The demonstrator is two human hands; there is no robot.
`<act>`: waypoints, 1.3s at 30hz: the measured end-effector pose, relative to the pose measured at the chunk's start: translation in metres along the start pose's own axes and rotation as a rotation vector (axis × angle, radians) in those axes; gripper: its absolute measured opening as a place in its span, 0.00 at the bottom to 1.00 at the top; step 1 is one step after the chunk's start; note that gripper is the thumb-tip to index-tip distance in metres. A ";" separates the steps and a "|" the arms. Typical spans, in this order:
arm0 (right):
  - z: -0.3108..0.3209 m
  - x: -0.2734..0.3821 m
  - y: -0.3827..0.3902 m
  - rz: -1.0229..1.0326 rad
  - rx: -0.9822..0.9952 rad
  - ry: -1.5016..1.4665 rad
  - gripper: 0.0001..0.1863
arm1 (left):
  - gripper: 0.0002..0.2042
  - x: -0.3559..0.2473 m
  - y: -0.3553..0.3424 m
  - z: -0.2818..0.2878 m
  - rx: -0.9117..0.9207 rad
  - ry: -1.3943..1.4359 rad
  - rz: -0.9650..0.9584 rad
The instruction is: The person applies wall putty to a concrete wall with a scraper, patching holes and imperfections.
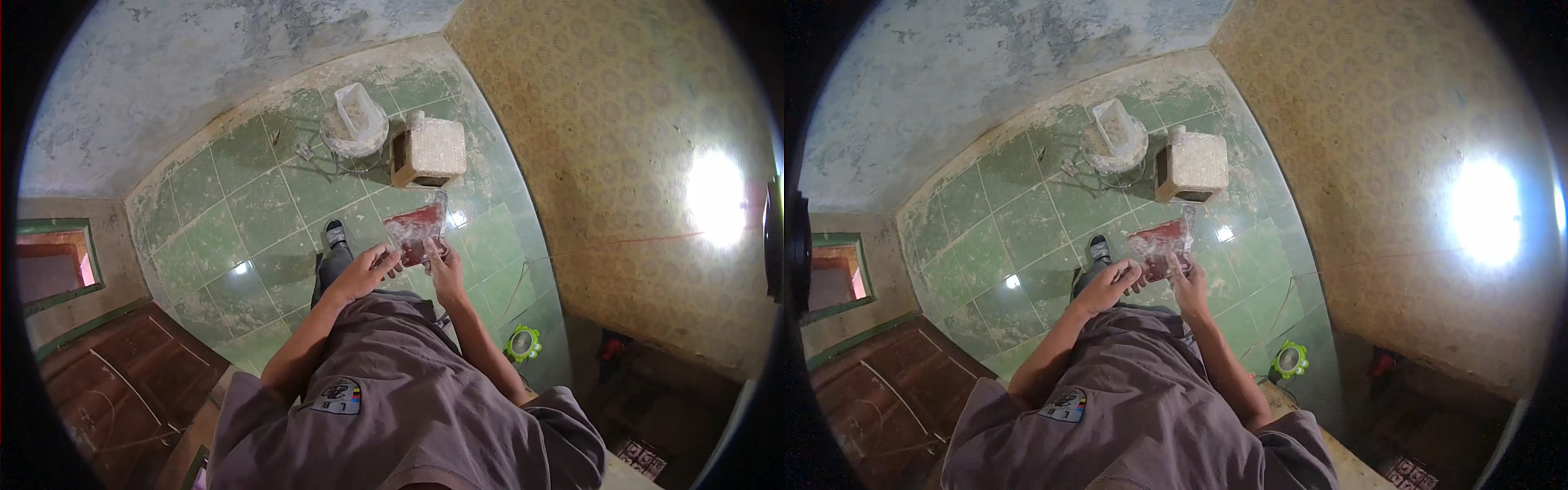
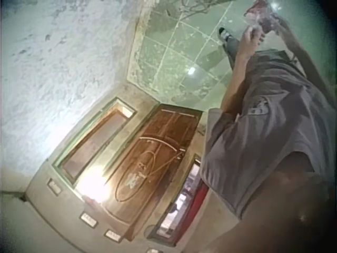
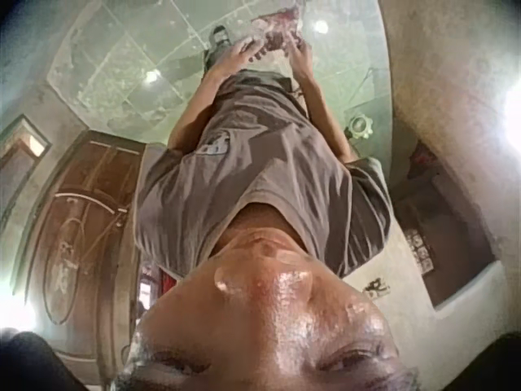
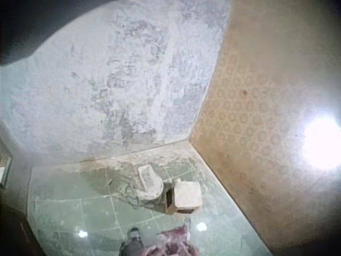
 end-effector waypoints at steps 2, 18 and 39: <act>-0.005 0.009 -0.037 -0.048 -0.078 -0.001 0.14 | 0.15 -0.015 -0.026 0.035 -0.031 -0.050 -0.032; -0.016 -0.013 -0.347 0.072 -0.049 0.543 0.26 | 0.15 -0.015 -0.193 0.219 -0.575 -0.067 0.223; 0.063 -0.285 -0.586 -0.263 -0.497 0.381 0.21 | 0.15 0.270 -0.265 0.317 -0.985 0.200 0.638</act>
Point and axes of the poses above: each hand's wrist, its own y-axis away from the middle knuckle, its own z-axis out of the back of the hand, x = y × z, the point moved 5 cm from there along -y, towards the middle knuckle, and after that the axes turned 1 degree about y, right-handed, at the moved point
